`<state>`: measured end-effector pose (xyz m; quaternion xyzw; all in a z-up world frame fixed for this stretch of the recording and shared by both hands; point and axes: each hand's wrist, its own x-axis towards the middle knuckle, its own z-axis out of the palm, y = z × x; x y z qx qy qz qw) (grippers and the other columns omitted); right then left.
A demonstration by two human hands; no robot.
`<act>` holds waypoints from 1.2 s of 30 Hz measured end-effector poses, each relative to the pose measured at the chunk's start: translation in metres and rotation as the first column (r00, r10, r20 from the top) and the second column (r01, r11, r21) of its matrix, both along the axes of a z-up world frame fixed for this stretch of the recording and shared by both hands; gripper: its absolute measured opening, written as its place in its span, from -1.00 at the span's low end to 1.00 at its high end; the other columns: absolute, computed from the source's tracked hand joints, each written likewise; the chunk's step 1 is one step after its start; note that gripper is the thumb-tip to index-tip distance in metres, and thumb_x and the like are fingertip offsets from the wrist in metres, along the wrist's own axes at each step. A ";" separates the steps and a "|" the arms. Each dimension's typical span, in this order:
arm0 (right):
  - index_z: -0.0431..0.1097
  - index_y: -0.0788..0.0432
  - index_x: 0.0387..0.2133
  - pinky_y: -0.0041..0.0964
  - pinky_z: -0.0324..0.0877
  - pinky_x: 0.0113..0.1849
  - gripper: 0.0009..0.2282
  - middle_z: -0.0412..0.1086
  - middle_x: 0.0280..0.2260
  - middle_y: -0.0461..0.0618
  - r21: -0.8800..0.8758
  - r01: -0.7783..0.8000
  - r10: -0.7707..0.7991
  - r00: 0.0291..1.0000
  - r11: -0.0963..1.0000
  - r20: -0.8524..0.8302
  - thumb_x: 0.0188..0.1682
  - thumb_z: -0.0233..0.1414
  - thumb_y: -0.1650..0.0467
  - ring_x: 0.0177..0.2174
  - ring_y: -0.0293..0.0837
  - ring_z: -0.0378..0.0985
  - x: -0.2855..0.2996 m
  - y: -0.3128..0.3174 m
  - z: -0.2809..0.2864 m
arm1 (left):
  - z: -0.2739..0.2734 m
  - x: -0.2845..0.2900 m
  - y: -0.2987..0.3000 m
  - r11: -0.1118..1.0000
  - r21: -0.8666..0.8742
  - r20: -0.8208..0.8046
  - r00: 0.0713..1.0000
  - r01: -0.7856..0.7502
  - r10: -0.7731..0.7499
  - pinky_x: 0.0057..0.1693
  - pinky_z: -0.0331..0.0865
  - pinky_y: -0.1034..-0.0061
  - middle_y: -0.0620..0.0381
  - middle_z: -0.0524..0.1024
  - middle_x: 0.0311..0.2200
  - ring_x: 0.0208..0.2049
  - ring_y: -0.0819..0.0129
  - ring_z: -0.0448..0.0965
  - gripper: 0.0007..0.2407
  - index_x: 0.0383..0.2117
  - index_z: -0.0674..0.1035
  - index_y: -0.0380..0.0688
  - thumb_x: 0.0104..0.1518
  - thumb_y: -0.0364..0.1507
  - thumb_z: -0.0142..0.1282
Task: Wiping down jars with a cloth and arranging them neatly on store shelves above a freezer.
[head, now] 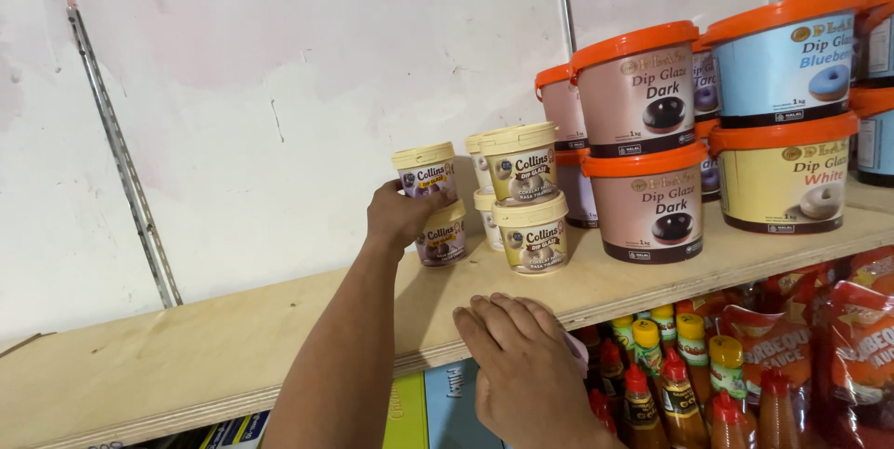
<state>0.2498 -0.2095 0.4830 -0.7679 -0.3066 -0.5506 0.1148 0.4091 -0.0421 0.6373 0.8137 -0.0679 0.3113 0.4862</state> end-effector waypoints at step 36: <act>0.39 0.29 -0.01 0.04 0.12 0.13 -0.50 0.39 0.00 0.18 0.014 -0.007 0.007 1.000 1.000 -0.001 -0.34 0.04 0.52 0.06 0.11 0.37 0.000 0.001 0.000 | -0.004 -0.002 0.000 0.993 0.116 -0.030 0.999 0.037 -0.034 -0.05 0.56 0.38 0.05 0.72 -0.24 -0.22 0.28 0.73 -0.61 -0.22 0.71 -0.16 -0.08 -0.15 0.41</act>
